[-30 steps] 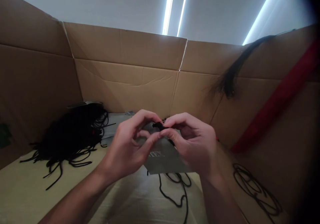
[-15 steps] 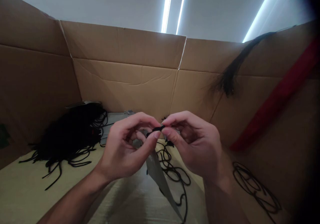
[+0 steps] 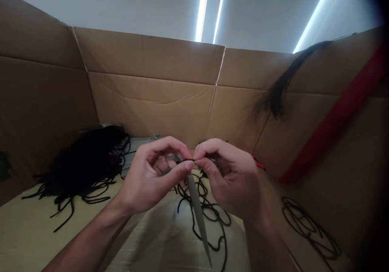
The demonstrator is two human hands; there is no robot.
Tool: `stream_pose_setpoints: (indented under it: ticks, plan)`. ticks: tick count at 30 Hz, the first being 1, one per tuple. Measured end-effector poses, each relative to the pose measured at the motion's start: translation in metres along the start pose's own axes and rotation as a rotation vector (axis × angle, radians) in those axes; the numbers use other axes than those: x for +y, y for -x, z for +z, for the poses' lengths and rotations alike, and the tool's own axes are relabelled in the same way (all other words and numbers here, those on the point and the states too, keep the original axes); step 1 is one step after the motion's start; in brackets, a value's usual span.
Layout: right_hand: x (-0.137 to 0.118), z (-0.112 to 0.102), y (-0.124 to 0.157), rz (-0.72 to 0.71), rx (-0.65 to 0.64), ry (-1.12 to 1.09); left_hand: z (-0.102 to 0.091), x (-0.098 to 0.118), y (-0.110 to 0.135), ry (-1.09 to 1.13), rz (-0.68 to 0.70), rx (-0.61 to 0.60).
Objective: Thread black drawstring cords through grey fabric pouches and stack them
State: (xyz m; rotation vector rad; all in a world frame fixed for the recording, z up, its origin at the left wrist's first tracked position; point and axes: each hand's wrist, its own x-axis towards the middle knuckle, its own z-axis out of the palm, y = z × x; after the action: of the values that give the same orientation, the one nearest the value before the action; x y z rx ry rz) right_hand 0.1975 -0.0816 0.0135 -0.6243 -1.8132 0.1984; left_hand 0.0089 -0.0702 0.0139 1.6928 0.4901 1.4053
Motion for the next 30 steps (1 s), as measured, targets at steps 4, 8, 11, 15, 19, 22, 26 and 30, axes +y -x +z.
stream_pose_setpoints:
  ticks: [4, 8, 11, 15, 19, 22, 26, 30]
  plan:
    - [0.001, 0.002, 0.001, -0.015, 0.002, -0.022, 0.0, -0.001, -0.001, -0.02, -0.013, -0.001]
    - [0.003, 0.005, 0.002, -0.003, 0.021, -0.019, -0.001, 0.0, -0.002, -0.036, -0.084, -0.043]
    - [0.004, 0.005, 0.002, 0.023, 0.02, -0.022, -0.004, 0.002, -0.004, -0.012, -0.109, -0.077]
    - [0.004, 0.0, 0.0, 0.098, 0.038, -0.036, -0.009, 0.002, -0.007, 0.04, -0.101, -0.087]
    - [0.003, -0.01, -0.004, 0.133, -0.009, -0.059, -0.012, 0.002, -0.006, -0.008, -0.071, -0.019]
    - [0.002, -0.011, -0.005, 0.113, -0.112, -0.087, -0.012, 0.002, -0.004, -0.036, -0.06, -0.008]
    - [0.004, -0.007, -0.006, -0.012, -0.183, -0.03, -0.01, 0.004, -0.001, -0.034, -0.05, -0.039]
    - [0.006, -0.005, -0.006, -0.089, -0.175, 0.018, -0.01, 0.006, -0.001, -0.054, -0.015, -0.083]
